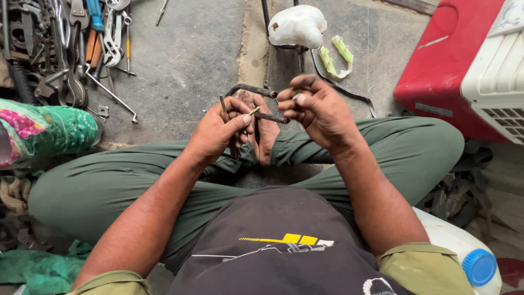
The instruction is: The person retrieves a bicycle handlebar and seat assembly, then sits on the floor to disassemble the handlebar grip using a screwdriver. They remove the grip and small metal components, placing them on the floor.
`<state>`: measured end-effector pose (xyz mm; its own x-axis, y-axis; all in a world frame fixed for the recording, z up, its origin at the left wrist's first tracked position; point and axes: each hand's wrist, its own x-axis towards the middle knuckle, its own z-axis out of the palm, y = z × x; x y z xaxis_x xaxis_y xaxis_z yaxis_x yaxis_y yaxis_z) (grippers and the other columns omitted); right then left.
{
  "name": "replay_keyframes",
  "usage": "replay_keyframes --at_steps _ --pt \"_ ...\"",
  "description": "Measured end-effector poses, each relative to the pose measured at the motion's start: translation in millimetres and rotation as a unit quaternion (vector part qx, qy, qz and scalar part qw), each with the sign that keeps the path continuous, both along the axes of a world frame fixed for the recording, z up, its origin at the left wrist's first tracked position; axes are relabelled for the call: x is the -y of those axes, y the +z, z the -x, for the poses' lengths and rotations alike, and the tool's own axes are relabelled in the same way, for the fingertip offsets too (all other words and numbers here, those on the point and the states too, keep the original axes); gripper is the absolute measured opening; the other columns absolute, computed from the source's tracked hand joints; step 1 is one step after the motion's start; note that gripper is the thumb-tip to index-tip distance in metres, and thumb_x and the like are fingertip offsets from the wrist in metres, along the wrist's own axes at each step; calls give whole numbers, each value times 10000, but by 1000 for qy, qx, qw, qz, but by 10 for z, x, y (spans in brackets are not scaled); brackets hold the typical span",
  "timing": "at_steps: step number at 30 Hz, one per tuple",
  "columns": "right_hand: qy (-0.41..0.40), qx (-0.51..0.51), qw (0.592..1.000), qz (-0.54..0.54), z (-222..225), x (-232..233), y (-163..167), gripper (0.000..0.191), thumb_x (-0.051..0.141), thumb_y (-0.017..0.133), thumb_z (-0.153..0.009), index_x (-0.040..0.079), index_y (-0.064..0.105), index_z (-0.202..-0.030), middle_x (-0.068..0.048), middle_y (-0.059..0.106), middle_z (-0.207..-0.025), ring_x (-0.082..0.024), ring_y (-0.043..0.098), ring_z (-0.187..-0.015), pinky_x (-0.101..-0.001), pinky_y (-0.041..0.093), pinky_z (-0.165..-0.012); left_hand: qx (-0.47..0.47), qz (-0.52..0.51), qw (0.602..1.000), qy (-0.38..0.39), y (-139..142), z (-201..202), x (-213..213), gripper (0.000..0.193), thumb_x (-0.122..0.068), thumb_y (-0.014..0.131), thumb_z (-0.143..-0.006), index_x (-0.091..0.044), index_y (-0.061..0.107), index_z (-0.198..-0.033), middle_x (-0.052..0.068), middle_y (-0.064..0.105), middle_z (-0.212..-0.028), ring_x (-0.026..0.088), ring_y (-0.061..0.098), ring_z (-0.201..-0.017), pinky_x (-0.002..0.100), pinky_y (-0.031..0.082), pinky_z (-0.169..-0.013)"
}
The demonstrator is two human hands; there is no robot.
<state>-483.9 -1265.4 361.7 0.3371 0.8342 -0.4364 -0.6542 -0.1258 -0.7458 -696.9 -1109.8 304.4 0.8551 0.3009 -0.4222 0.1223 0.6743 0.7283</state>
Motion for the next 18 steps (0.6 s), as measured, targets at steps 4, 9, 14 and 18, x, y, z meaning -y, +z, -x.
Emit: replay_keyframes --at_steps 4,9,14,18 --pt "61 10 998 5 222 -12 -68 138 73 562 -1081 -2 572 -1197 -181 710 -1087 -222 728 -900 -319 591 -790 38 -13 999 -4 50 52 -16 98 -123 662 -988 -56 603 -1030 19 671 -807 69 610 -621 216 500 -533" --pt "52 5 996 72 433 -109 -69 201 44 501 -1008 -19 589 -1177 -182 716 -1068 -234 751 -947 -339 621 -852 45 -52 998 -12 42 77 3 95 -106 662 -989 -49 594 -1021 26 655 -778 68 594 -610 210 493 -540" --pt "8 -18 994 105 514 -169 -66 286 -43 453 -949 -23 605 -1191 -157 707 -1071 -241 764 -962 -347 631 -849 33 -58 998 -14 22 102 -16 93 -107 646 -986 -54 573 -1007 25 656 -774 62 596 -614 208 496 -539" --pt "5 23 995 99 526 -196 -133 241 -47 519 -962 -18 581 -1193 -183 729 -1067 -251 747 -922 -360 624 -807 30 -65 997 -3 6 122 -43 105 -106 653 -980 -48 568 -996 26 661 -779 62 606 -632 210 502 -545"
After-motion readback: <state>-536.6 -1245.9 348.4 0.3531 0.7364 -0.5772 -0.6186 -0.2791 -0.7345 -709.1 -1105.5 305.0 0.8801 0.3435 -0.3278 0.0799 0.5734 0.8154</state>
